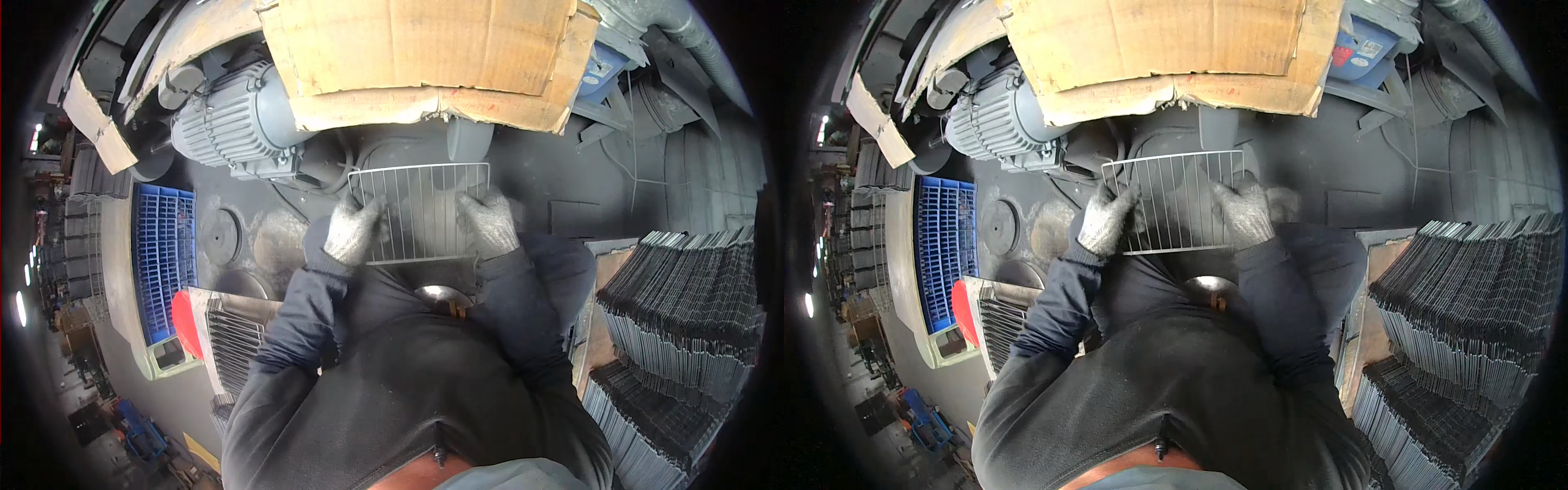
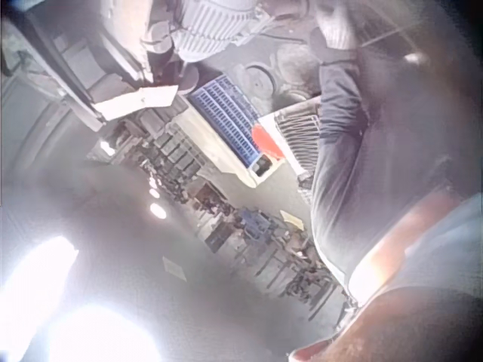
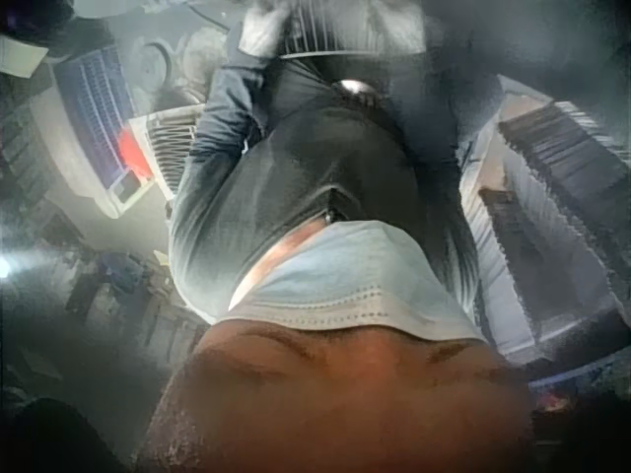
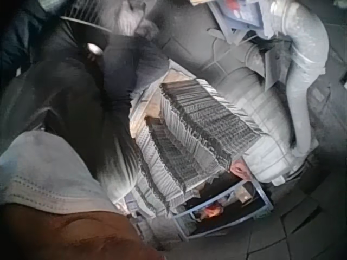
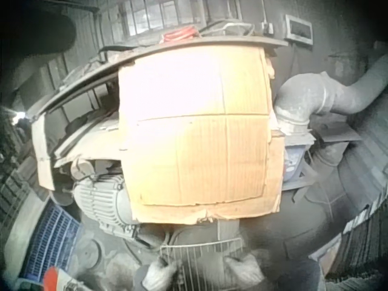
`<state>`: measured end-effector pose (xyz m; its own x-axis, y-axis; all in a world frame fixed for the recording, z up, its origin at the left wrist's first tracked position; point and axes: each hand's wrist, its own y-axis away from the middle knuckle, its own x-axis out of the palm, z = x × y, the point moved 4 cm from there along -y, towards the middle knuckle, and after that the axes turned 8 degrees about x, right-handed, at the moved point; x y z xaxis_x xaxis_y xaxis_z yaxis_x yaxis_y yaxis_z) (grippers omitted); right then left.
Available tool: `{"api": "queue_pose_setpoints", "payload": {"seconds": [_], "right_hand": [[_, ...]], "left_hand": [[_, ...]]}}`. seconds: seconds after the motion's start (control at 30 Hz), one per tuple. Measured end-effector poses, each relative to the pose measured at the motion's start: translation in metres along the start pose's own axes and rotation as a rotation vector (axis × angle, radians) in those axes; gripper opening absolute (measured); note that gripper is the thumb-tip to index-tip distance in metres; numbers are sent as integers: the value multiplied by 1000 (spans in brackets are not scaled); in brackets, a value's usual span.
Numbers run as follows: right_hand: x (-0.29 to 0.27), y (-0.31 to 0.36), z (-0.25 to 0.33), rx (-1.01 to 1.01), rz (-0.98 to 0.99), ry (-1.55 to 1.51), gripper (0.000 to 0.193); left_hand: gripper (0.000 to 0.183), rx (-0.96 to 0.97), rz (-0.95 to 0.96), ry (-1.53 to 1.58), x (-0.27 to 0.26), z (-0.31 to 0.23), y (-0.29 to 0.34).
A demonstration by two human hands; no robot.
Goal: Clean debris off of small metal wire grates using hands and then stacking them.
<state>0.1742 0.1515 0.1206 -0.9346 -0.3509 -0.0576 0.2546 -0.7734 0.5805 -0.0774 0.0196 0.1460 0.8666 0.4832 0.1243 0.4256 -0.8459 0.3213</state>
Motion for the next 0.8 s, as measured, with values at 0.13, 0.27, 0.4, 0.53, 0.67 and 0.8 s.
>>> {"api": "queue_pose_setpoints", "payload": {"seconds": [0.13, 0.27, 0.4, 0.53, 0.67, 0.8], "right_hand": [[-55, 9, 1, -42, -129, -3, 24], [-103, 11, -8, -134, -79, -226, 27], [-51, -13, 8, 12, -109, 205, 21], [23, 3, 1, -37, 105, -14, 23], [16, 31, 5, -146, 214, -65, 23], [-8, 68, 23, -353, 80, 103, 21]], "left_hand": [[40, -24, 77, -190, 59, 4, -23], [37, 69, 228, -62, 115, 11, -24], [37, -104, -4, -157, 37, 38, -20], [27, -14, -68, 42, -19, 7, 7], [20, 190, 54, -49, -19, -35, 45], [24, 363, 26, -237, -5, -43, 78]]}}
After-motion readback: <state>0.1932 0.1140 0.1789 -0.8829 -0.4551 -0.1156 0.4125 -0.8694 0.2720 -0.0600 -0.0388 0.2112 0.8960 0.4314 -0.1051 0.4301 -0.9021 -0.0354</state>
